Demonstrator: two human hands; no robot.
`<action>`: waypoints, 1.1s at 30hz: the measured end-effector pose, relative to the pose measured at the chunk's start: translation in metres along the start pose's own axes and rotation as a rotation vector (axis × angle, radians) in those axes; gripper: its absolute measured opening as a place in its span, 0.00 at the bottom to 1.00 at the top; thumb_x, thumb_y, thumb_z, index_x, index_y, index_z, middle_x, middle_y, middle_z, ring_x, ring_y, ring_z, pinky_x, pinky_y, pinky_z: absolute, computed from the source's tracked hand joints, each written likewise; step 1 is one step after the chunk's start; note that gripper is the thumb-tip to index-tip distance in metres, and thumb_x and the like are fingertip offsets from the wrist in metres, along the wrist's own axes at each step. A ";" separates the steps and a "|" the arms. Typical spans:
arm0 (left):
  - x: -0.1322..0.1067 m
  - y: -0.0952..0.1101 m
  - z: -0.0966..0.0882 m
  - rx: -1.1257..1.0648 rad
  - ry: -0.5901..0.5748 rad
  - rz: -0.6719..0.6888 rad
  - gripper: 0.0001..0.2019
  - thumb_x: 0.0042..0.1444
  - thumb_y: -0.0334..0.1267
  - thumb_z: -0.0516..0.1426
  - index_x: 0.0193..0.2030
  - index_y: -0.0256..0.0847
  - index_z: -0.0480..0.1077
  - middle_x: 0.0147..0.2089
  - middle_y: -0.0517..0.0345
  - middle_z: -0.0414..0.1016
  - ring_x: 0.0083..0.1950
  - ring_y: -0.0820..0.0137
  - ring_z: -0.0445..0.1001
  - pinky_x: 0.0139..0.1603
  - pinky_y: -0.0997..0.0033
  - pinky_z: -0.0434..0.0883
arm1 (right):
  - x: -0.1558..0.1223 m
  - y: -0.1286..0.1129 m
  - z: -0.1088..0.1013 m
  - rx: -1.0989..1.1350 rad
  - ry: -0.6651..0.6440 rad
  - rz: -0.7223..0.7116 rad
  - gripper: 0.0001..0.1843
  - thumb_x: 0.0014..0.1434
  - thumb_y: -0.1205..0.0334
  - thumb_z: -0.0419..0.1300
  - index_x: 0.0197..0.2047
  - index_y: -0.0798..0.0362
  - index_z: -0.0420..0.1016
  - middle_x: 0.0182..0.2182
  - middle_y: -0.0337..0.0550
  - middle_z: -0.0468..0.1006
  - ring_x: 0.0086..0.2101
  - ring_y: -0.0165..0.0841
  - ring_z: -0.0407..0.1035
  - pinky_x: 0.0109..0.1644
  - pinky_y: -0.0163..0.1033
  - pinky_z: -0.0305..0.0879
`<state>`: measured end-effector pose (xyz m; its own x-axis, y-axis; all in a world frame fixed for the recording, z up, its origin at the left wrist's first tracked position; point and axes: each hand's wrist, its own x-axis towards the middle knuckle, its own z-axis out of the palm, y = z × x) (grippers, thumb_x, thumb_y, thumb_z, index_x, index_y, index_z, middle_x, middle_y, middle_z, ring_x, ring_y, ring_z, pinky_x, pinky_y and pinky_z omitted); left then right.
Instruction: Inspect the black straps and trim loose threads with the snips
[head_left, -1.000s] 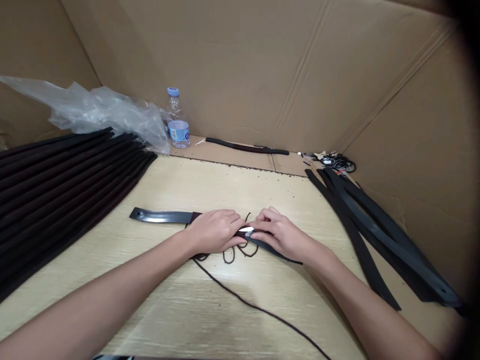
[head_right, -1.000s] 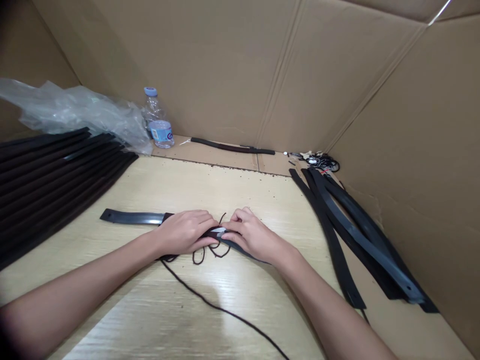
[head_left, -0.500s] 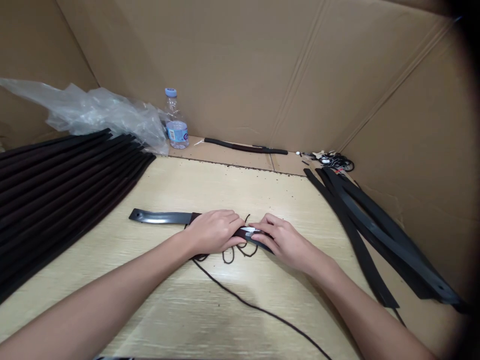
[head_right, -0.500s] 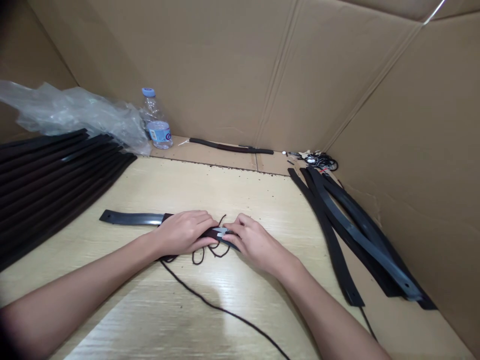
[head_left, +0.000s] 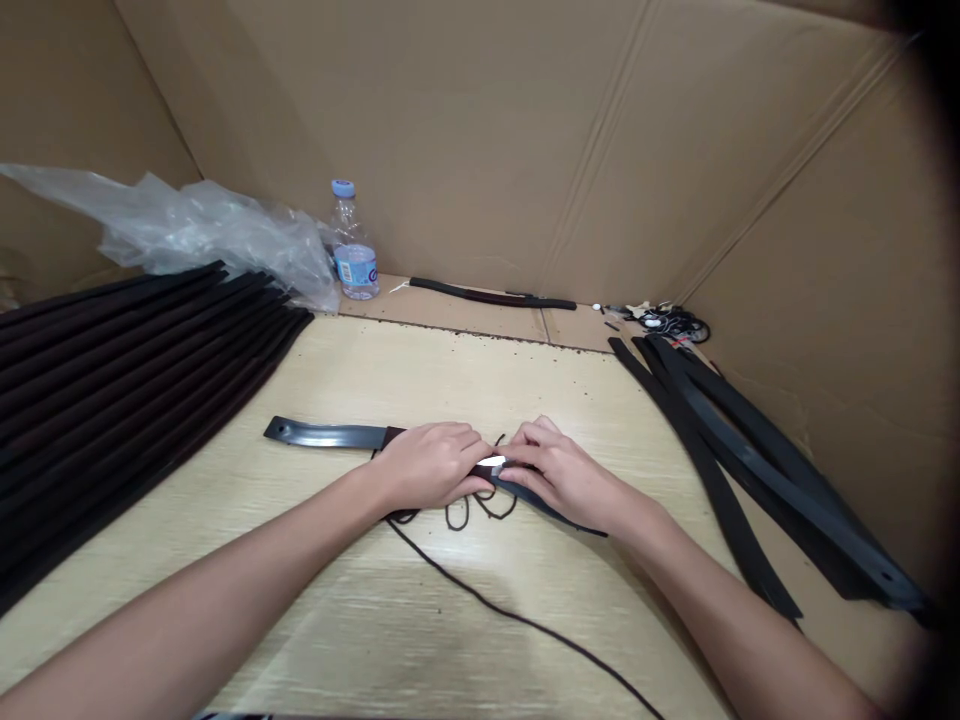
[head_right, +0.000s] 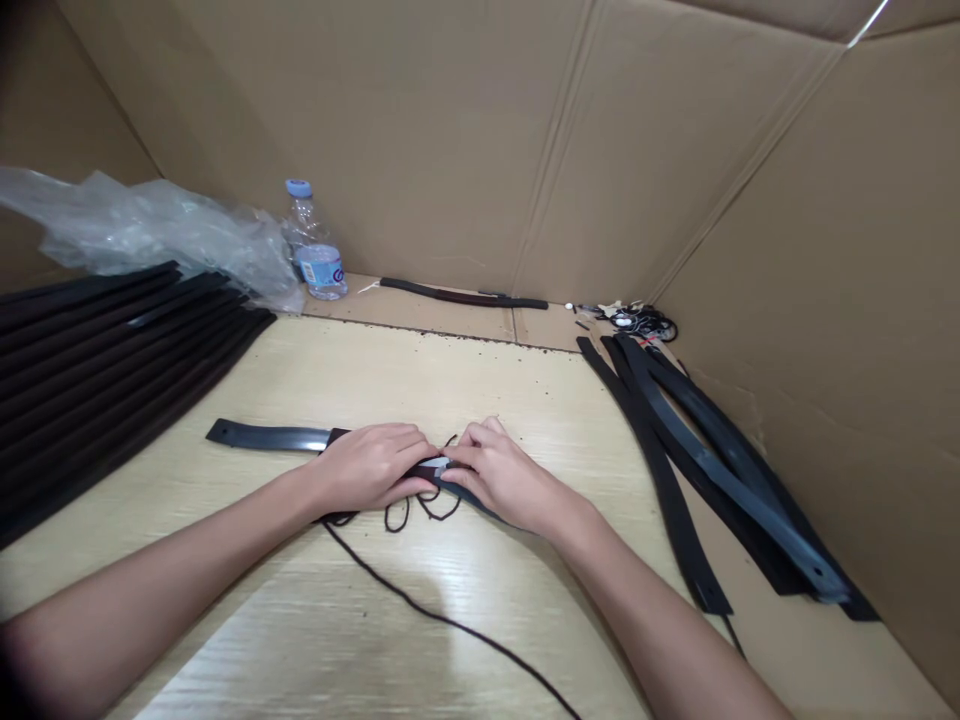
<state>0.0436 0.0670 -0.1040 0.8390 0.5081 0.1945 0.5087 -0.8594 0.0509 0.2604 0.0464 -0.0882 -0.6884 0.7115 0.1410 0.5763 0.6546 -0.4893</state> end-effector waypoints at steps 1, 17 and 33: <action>0.000 0.000 0.000 -0.006 0.002 -0.001 0.18 0.61 0.51 0.48 0.46 0.37 0.64 0.40 0.51 0.70 0.42 0.63 0.70 0.41 0.65 0.69 | -0.001 0.000 0.000 0.008 -0.001 0.016 0.15 0.65 0.56 0.49 0.46 0.51 0.73 0.36 0.46 0.69 0.40 0.34 0.59 0.48 0.40 0.58; 0.001 0.001 -0.001 -0.058 -0.001 -0.039 0.16 0.61 0.50 0.50 0.44 0.37 0.64 0.40 0.52 0.71 0.42 0.62 0.70 0.41 0.65 0.69 | -0.016 0.010 -0.010 0.063 0.023 0.073 0.18 0.64 0.54 0.49 0.51 0.51 0.72 0.34 0.45 0.68 0.36 0.30 0.64 0.43 0.35 0.61; 0.001 0.000 0.000 -0.048 0.013 -0.033 0.17 0.60 0.50 0.50 0.45 0.37 0.64 0.39 0.52 0.70 0.41 0.62 0.70 0.40 0.64 0.69 | -0.019 0.018 -0.013 -0.016 0.126 0.151 0.19 0.64 0.54 0.50 0.52 0.53 0.71 0.37 0.48 0.71 0.39 0.33 0.66 0.45 0.39 0.63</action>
<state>0.0444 0.0675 -0.1034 0.8190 0.5360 0.2049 0.5262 -0.8439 0.1046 0.2896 0.0476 -0.0888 -0.5336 0.8277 0.1739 0.6764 0.5410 -0.4998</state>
